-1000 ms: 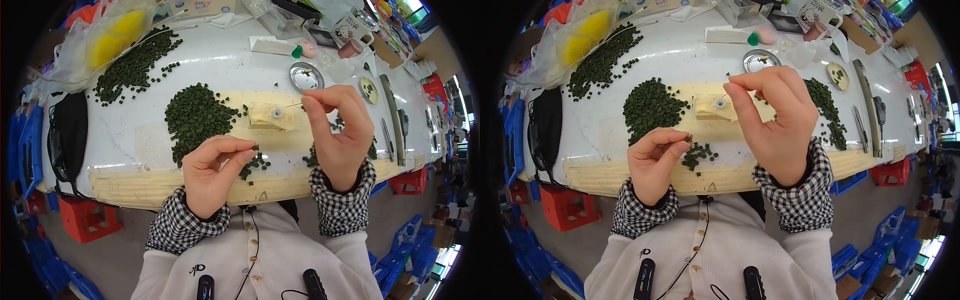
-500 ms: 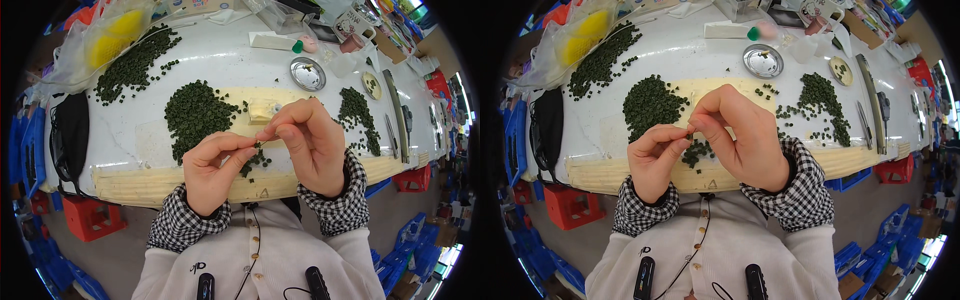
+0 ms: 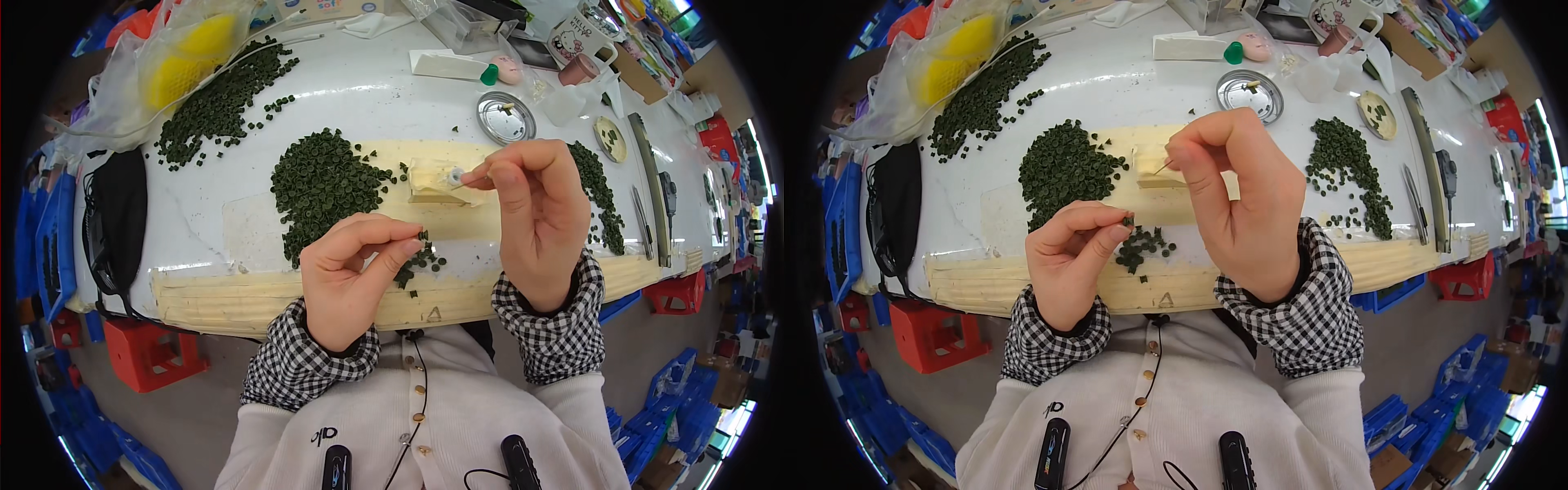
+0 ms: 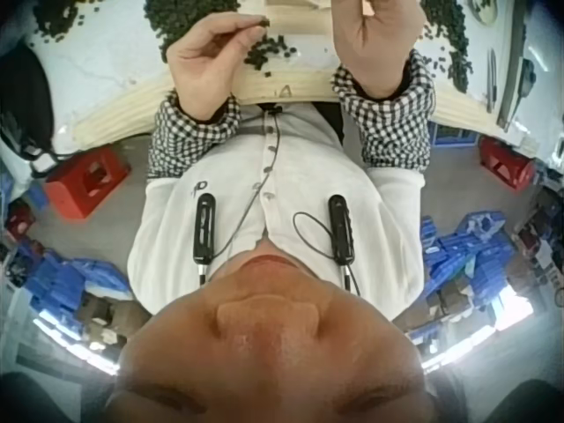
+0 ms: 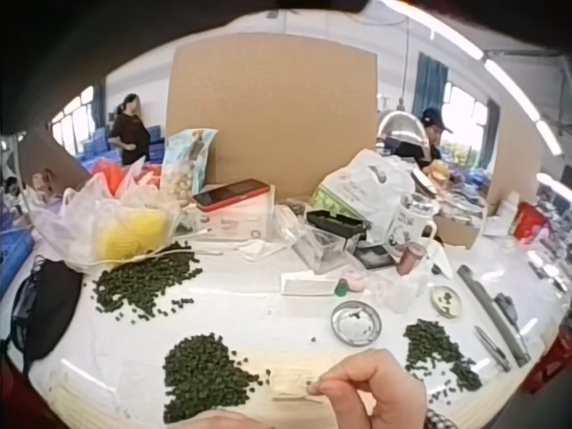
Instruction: Inspecting and sorting small green plastic toy components and black connectors on a factory workbench.
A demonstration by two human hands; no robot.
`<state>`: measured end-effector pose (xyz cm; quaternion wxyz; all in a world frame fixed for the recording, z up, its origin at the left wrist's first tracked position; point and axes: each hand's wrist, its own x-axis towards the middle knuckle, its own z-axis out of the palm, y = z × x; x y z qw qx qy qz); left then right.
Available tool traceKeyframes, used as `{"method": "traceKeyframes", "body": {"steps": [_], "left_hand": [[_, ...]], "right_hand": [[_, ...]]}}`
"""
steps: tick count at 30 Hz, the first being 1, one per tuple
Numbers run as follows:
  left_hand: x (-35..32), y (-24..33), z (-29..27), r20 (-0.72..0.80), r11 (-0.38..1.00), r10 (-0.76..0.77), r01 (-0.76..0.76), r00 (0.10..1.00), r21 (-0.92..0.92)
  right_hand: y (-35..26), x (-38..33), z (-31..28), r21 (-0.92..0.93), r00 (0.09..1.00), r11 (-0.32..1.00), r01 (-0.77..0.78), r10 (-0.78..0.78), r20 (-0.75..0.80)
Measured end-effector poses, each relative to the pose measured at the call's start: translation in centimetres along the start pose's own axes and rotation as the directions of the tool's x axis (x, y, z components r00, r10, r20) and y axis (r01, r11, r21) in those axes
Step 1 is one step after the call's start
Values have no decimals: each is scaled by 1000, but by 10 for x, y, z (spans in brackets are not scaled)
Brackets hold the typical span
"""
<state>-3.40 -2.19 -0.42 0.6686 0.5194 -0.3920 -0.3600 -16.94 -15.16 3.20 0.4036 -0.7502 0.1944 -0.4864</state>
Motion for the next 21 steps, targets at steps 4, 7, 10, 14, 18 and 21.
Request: {"method": "traceKeyframes", "body": {"steps": [4, 7, 10, 14, 18, 21], "left_hand": [[0, -1, -1, 7, 1000, 11, -11, 1000, -1], [0, 0, -1, 1, 1000, 9, -9, 1000, -5], [0, 0, 0, -12, 1000, 14, -14, 1000, -14], [0, 1, -1, -21, 999, 17, -17, 1000, -27], [-1, -2, -3, -32, 999, 40, -41, 999, -29], [-1, -3, -3, -21, 998, 57, -58, 998, -18]], "right_hand": [[8, 11, -3, -470, 975, 856, 216, -211, 64], [17, 8, 0, -521, 982, 832, 188, -146, 122], [15, 8, -2, -563, 978, 802, 199, -123, 171], [-3, 4, -6, -558, 972, 796, 234, -207, 113], [-27, -25, -6, -332, 975, 943, 27, 48, 217], [-23, -40, 1, -221, 960, 975, 4, 58, 275]]}}
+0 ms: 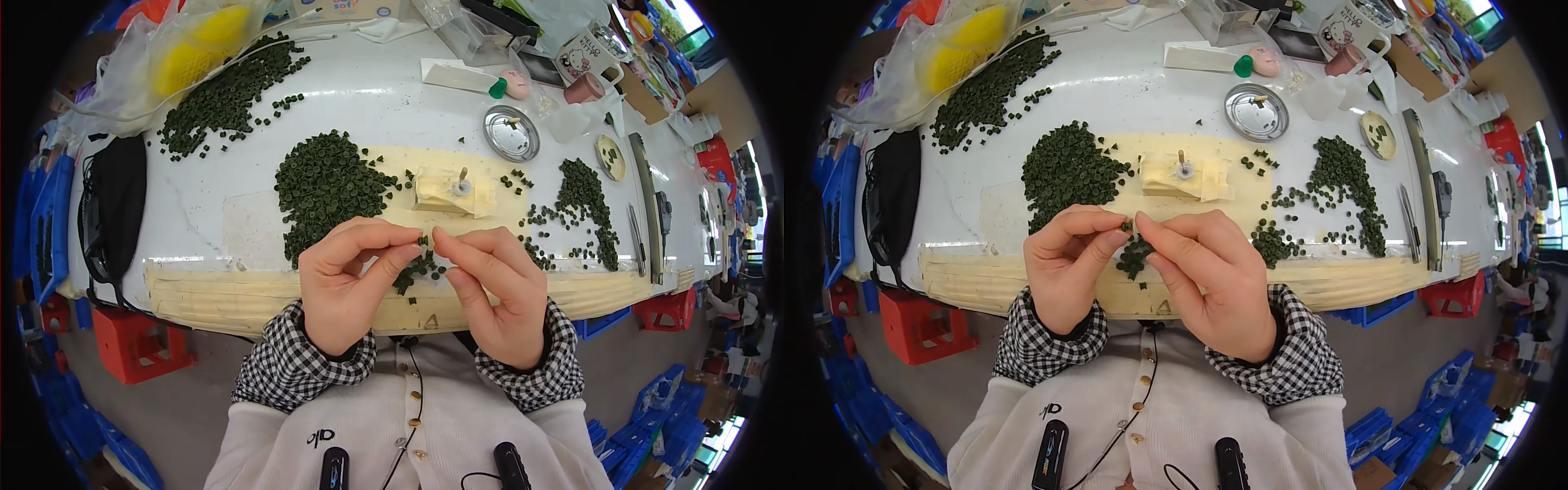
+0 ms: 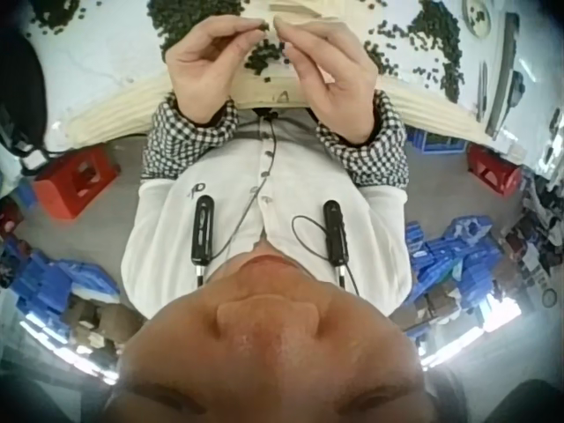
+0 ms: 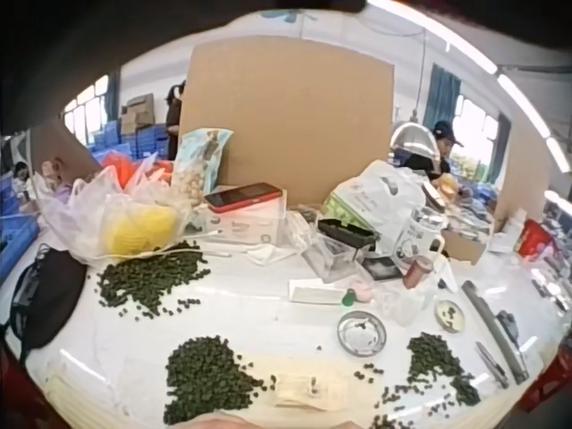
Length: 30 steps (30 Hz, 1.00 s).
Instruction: Inspecting and sorting small green plastic toy components and black connectors on a factory workbench.
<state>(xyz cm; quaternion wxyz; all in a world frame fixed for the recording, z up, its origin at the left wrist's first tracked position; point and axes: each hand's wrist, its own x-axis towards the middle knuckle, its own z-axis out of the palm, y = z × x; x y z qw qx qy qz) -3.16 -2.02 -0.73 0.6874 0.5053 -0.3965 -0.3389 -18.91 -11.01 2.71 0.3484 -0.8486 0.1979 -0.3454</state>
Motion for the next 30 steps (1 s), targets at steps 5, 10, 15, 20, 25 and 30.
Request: {"method": "traceKeyframes", "body": {"steps": [5, 10, 15, 20, 25, 30], "left_hand": [[1, 1, 0, 16, 1000, 11, -11, 1000, 2], [1, 0, 0, 41, 997, -41, 44, 998, -69], [2, -1, -2, 86, 993, -56, 65, 995, -100], [2, 0, 0, 83, 995, -20, 29, 996, -100], [-1, 0, 0, 22, 995, -43, 45, 999, -86], [2, -1, 4, 48, 997, -25, 28, 999, -66]], "right_hand": [[4, -6, 8, 114, 1000, 993, -9, 7, 17], [11, -9, 8, 156, 999, 988, -3, -3, 42], [17, -10, 7, 156, 998, 987, 36, -44, 50], [16, -10, 3, 176, 998, 984, 9, -19, 54], [14, -11, -3, 197, 999, 980, -2, 9, -32], [-36, -5, -55, 507, 798, 635, 582, -329, -505]]}}
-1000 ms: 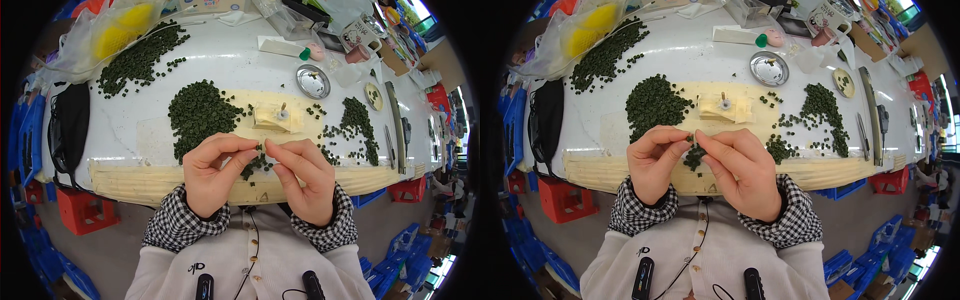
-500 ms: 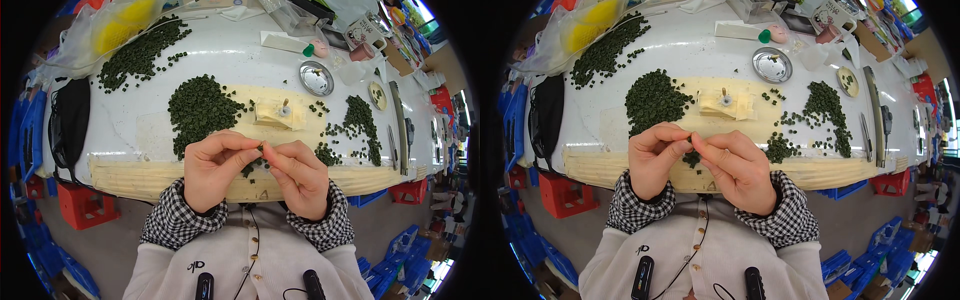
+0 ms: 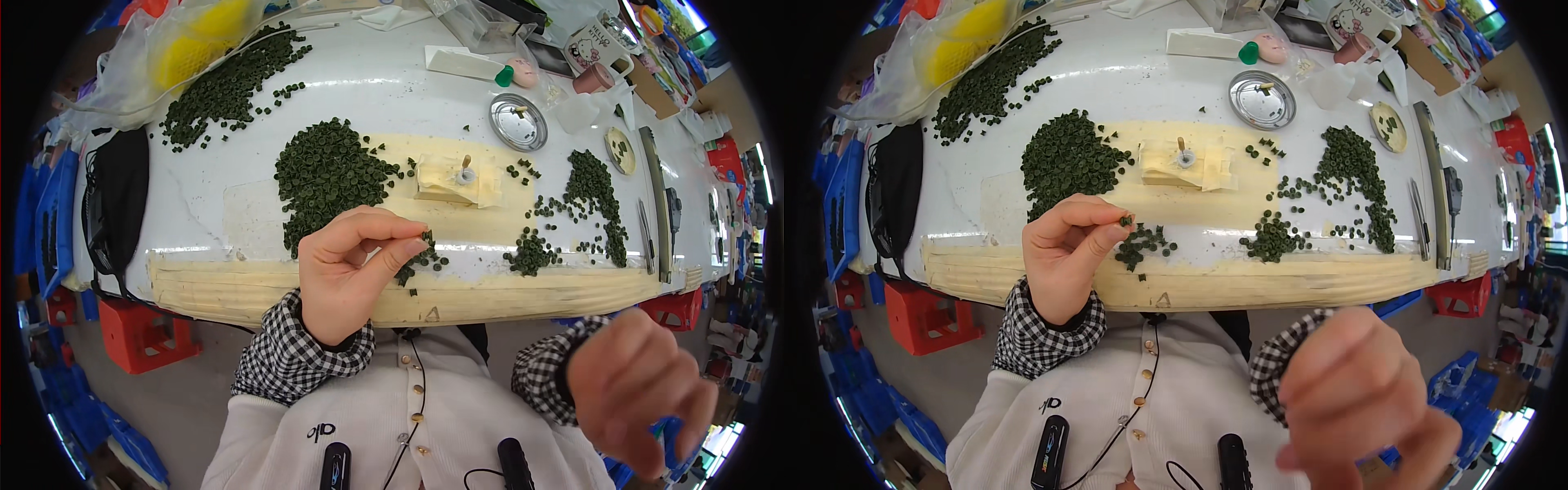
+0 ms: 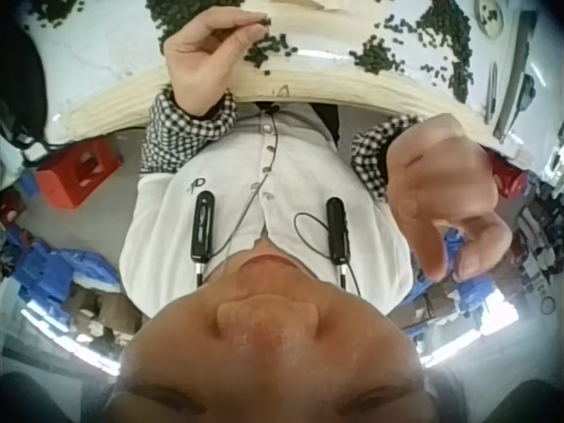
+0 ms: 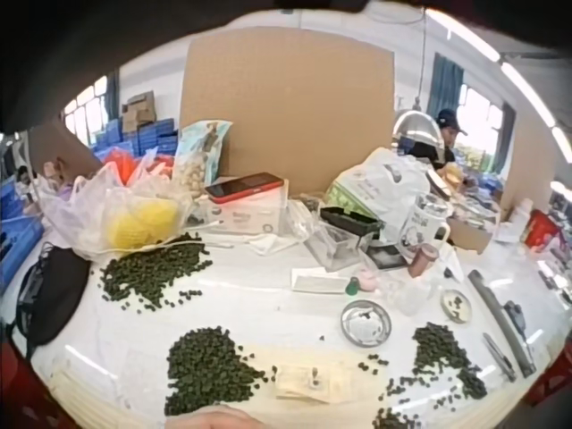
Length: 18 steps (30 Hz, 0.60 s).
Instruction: Inspecting and sorting small green plastic toy components and black connectors on a factory workbench.
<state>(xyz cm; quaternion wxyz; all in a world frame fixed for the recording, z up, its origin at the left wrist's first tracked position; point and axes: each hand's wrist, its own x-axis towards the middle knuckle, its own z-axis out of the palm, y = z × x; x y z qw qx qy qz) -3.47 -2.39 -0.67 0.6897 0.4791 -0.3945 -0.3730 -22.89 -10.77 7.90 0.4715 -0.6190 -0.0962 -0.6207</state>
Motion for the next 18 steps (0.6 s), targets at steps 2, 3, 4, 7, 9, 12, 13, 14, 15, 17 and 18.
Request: {"method": "traceKeyframes", "body": {"steps": [2, 3, 4, 7, 9, 12, 13, 14, 15, 17, 18], "left_hand": [[-1, -1, -2, -15, 1000, -4, 4, 1000, 14], [-2, 0, -3, -18, 1000, -10, 11, 1000, 18], [-2, 0, -4, -20, 1000, -17, 17, 1000, 23], [-2, 1, -4, -20, 997, -16, 17, 1000, 70], [-2, 1, -3, -19, 998, -21, 23, 1000, 66], [-1, 1, -1, -15, 998, -17, 18, 1000, 62], [-1, 1, -1, -14, 998, -14, 15, 1000, 61], [-1, 0, -1, -12, 998, -17, 18, 1000, 68], [-1, 1, -2, -10, 997, -18, 19, 1000, 75], [-1, 2, -2, -8, 996, -15, 15, 1000, 85], [-1, 1, -2, -9, 996, -9, 10, 1000, 93]], "right_hand": [[-14, 20, 4, 247, 986, 961, 121, -146, 83], [-19, 26, 7, 306, 977, 943, 132, -176, 123], [-27, 28, 10, 222, 970, 969, 105, -149, 192], [-25, 30, 14, 209, 956, 974, 86, -139, 257], [-24, 32, 15, 230, 953, 970, 80, -141, 266], [-17, 40, 20, 271, 949, 954, 124, -194, 248], [-16, 40, 20, 276, 949, 952, 132, -202, 241], [-15, 39, 20, 281, 949, 949, 141, -210, 235], [-16, 39, 20, 286, 948, 946, 149, -219, 229], [-22, 31, 20, 289, 963, 947, 137, -196, 185], [-21, 32, 20, 303, 961, 942, 145, -206, 182]]}}
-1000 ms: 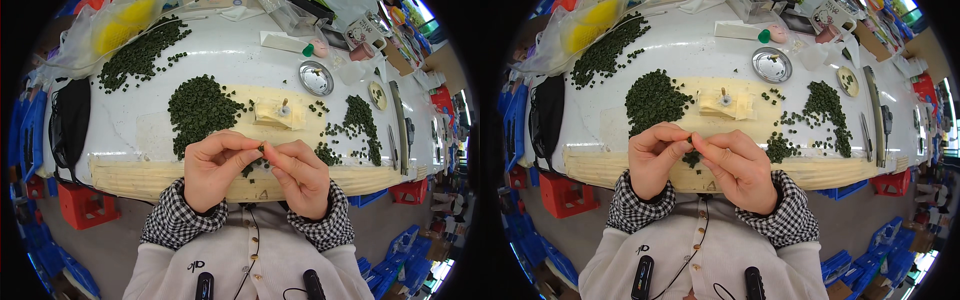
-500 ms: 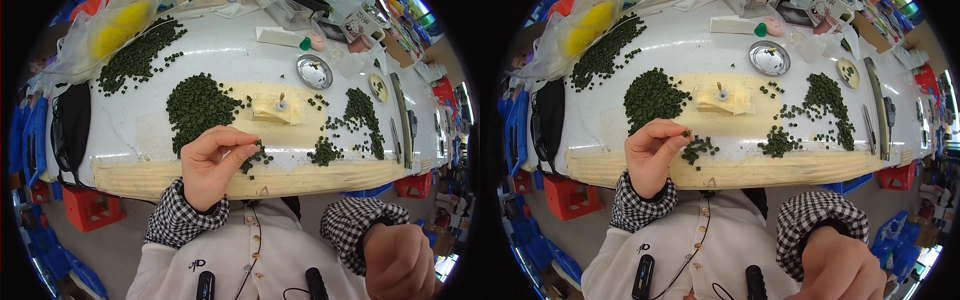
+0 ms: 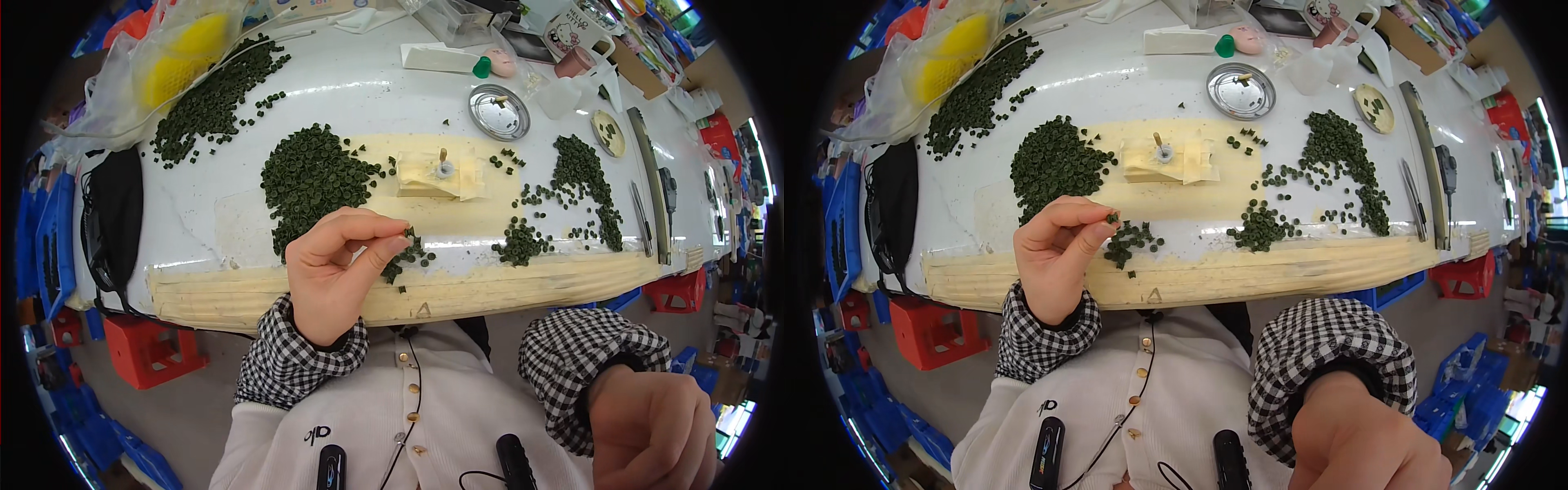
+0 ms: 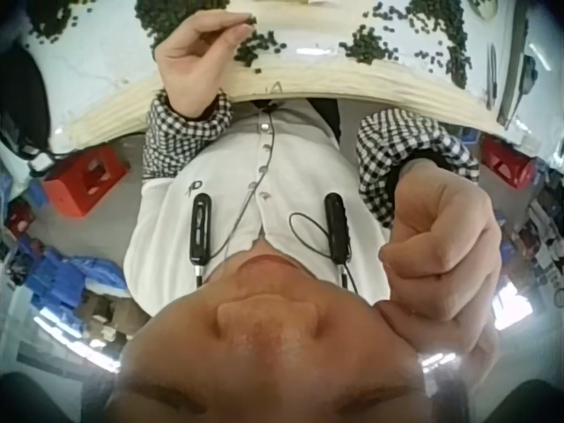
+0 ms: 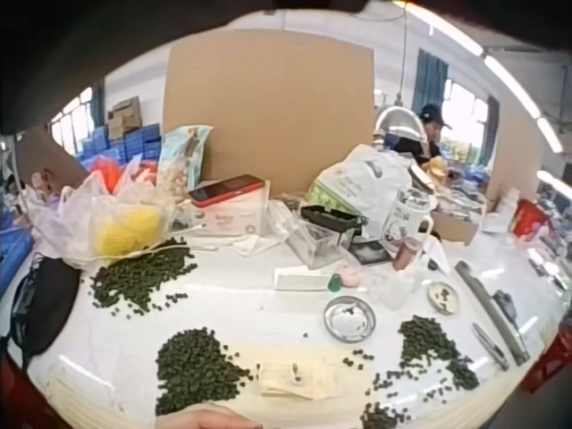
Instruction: Inspecting and sorting small green plastic toy components and black connectors on a factory workbench.
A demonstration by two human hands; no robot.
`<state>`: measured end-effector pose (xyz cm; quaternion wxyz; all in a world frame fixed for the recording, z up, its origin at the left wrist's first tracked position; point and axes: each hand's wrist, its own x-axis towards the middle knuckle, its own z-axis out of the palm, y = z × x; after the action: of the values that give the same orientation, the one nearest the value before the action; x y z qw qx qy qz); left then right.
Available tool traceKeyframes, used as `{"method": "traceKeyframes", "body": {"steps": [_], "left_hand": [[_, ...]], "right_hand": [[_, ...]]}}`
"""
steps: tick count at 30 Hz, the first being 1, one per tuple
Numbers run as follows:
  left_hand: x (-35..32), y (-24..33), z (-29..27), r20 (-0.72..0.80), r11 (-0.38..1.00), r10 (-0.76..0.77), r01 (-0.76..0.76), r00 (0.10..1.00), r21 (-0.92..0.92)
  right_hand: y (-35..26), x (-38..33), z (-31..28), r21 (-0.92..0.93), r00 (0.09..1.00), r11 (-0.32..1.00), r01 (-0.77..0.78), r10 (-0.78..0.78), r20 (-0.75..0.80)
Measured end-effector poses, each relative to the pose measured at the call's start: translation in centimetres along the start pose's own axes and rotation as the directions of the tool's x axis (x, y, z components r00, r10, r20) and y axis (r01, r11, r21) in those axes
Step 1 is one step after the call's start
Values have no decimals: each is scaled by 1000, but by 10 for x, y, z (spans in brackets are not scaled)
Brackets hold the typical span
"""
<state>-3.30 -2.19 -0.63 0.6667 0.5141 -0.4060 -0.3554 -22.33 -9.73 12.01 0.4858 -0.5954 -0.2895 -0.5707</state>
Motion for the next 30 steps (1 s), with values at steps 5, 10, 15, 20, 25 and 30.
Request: {"method": "traceKeyframes", "body": {"steps": [5, 10, 15, 20, 25, 30], "left_hand": [[0, -1, 1, -5, 1000, 10, -10, 1000, 7], [0, -1, 0, -12, 1000, 10, -10, 1000, 7], [0, 0, 1, -10, 1000, 10, -10, 1000, 10], [0, 1, 0, -15, 999, 34, -33, 999, 30], [0, 2, 2, -38, 998, 59, -59, 998, 18], [-1, 3, -1, -34, 978, 139, -132, 990, 163]], "right_hand": [[10, 8, 0, 41, 997, 997, 65, -66, 27], [4, 5, 3, -27, 998, 998, 57, -57, 1], [5, 6, 6, -33, 1000, 999, 26, -26, -11], [3, -3, 1, -112, 998, 992, 57, -53, 39], [24, -50, -14, -509, 886, 729, -457, 426, -185], [54, -88, -9, -676, 686, 385, -628, 684, -247]]}}
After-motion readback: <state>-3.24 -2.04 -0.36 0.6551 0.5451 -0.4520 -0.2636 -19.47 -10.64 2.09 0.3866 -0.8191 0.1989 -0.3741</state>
